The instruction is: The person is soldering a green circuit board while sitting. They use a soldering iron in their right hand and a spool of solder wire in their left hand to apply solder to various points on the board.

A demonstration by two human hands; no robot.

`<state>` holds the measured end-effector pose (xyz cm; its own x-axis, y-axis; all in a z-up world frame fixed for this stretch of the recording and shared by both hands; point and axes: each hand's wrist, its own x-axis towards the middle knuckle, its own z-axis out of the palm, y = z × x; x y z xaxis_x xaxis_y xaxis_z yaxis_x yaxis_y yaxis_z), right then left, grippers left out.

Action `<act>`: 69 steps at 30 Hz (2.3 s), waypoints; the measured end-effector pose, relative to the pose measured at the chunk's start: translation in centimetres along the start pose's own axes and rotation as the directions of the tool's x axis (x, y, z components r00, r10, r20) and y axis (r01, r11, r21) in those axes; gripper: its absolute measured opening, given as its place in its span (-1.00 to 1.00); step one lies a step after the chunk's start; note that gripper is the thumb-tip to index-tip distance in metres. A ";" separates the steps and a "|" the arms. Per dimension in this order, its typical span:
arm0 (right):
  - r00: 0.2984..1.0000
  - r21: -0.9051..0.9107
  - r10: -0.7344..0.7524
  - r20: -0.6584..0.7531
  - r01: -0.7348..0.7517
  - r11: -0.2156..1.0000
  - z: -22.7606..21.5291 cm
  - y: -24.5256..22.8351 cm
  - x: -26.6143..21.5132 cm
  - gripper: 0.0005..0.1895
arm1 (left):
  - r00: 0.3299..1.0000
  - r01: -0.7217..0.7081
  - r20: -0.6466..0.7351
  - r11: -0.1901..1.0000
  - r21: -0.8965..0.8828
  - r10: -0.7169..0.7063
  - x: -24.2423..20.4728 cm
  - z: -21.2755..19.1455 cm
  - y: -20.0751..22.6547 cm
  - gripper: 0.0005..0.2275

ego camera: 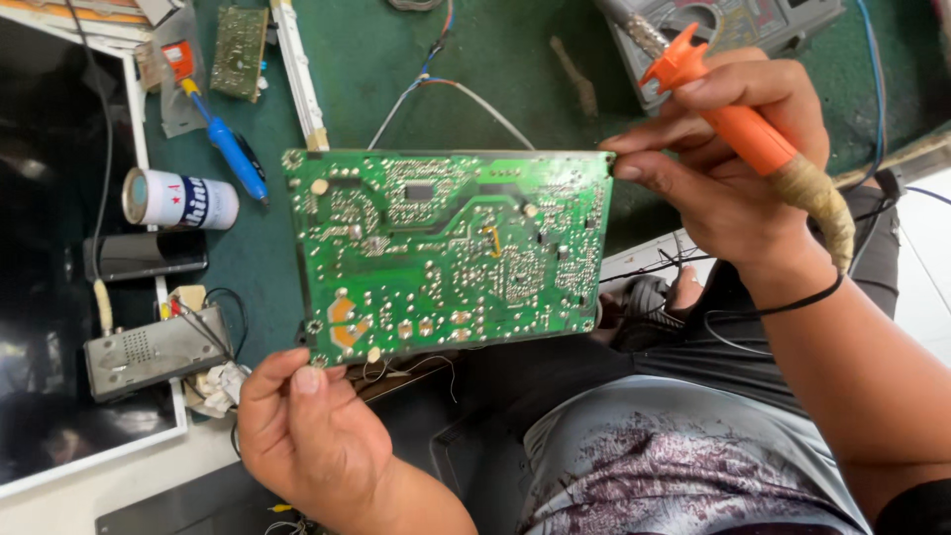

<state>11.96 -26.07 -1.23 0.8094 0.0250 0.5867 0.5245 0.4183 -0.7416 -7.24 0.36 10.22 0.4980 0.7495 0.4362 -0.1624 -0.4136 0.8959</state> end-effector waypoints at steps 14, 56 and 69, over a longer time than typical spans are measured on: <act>0.996 -0.113 -0.033 0.087 0.043 0.993 -0.7 -0.3 0.6 -0.45 | 0.992 -0.125 0.011 0.981 -0.145 0.128 -0.1 -2.0 -1.9 -0.81; 0.998 -0.099 0.046 0.035 -0.042 0.994 -0.2 -1.1 0.3 -0.44 | 0.999 0.028 -0.033 0.996 -0.085 -0.031 -0.3 -2.7 -3.0 -0.83; 0.995 -0.080 0.011 0.103 -0.003 0.997 -0.5 -0.9 0.5 -0.42 | 0.993 0.114 -0.023 0.993 -0.044 -0.115 -0.3 -0.9 -1.7 -0.82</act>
<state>12.01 -26.92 -0.45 0.7836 0.1232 0.6089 0.5417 0.3443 -0.7668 -7.89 1.30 8.65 0.4932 0.8040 0.3323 -0.1421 -0.3024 0.9425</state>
